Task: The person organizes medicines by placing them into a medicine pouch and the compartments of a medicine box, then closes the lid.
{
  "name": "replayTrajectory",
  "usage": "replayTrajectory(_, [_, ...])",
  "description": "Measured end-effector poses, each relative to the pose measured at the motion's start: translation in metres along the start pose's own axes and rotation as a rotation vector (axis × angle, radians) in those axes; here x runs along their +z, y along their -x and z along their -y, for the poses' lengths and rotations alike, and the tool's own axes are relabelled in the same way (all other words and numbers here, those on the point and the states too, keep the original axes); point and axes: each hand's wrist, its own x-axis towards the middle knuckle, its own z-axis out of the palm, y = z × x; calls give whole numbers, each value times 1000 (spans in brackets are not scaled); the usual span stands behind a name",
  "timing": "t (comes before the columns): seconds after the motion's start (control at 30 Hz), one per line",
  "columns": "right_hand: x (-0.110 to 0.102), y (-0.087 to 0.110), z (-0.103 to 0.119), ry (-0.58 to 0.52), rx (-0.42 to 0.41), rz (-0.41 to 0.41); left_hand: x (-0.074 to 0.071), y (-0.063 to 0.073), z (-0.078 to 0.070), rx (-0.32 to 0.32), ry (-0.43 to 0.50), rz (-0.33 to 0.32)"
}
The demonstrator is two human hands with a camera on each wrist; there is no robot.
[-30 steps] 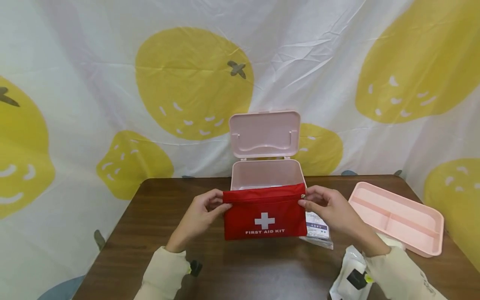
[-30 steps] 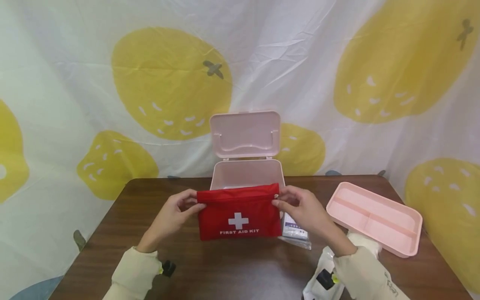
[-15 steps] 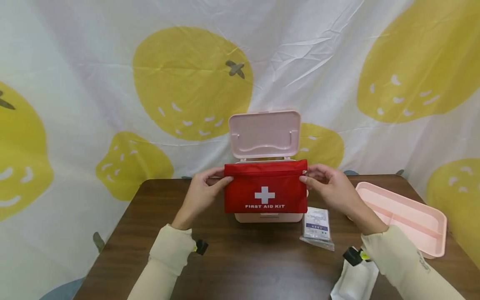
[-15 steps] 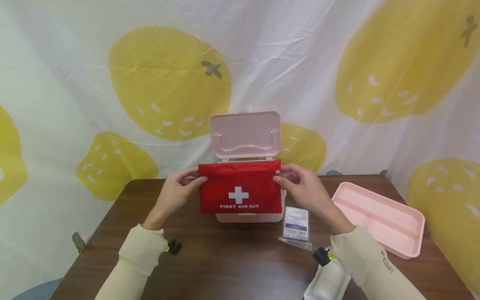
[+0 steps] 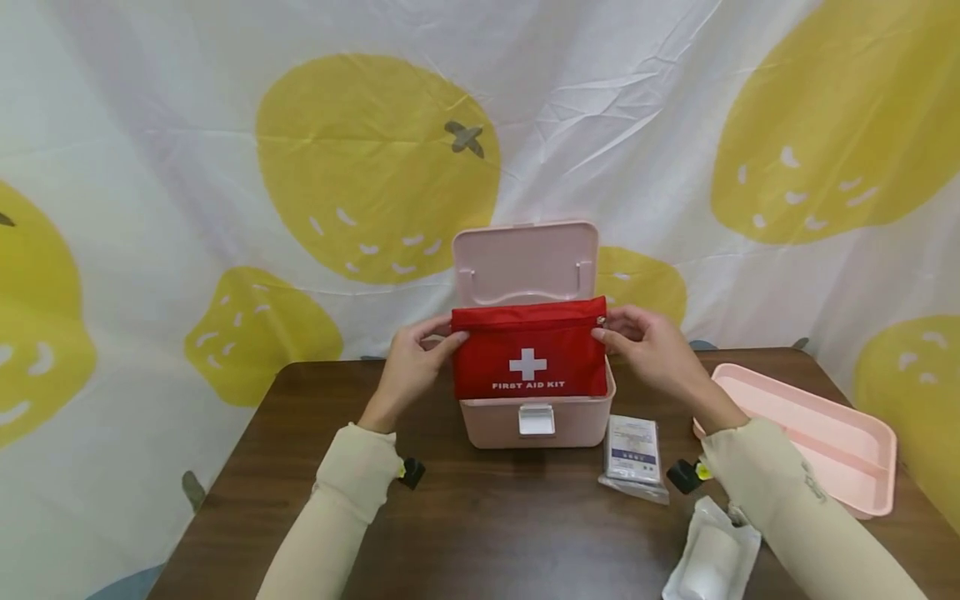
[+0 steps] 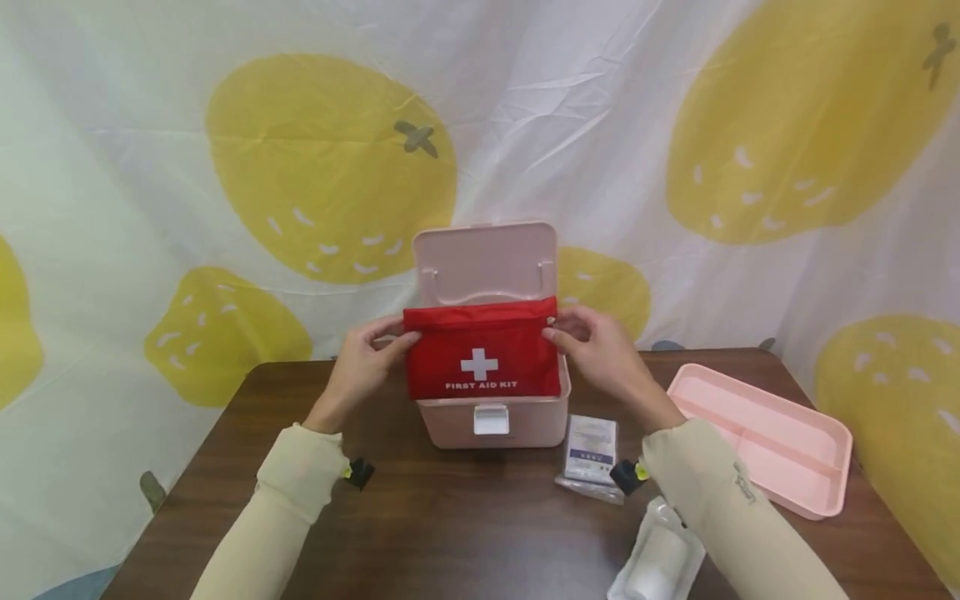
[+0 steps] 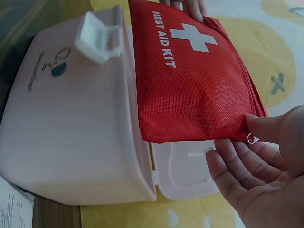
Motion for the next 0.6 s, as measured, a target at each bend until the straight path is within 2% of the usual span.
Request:
replayTrajectory(0.2, [2,-5,-10,13,41,16,8,-8,14,-4,14,2])
replayTrajectory(0.43, [7,-8,-21,42,29,58,11,-8,26,-29,18,34])
replayTrajectory(0.6, [12,-8,-29,50,-31,66,13,-4,34,-30,-76,59])
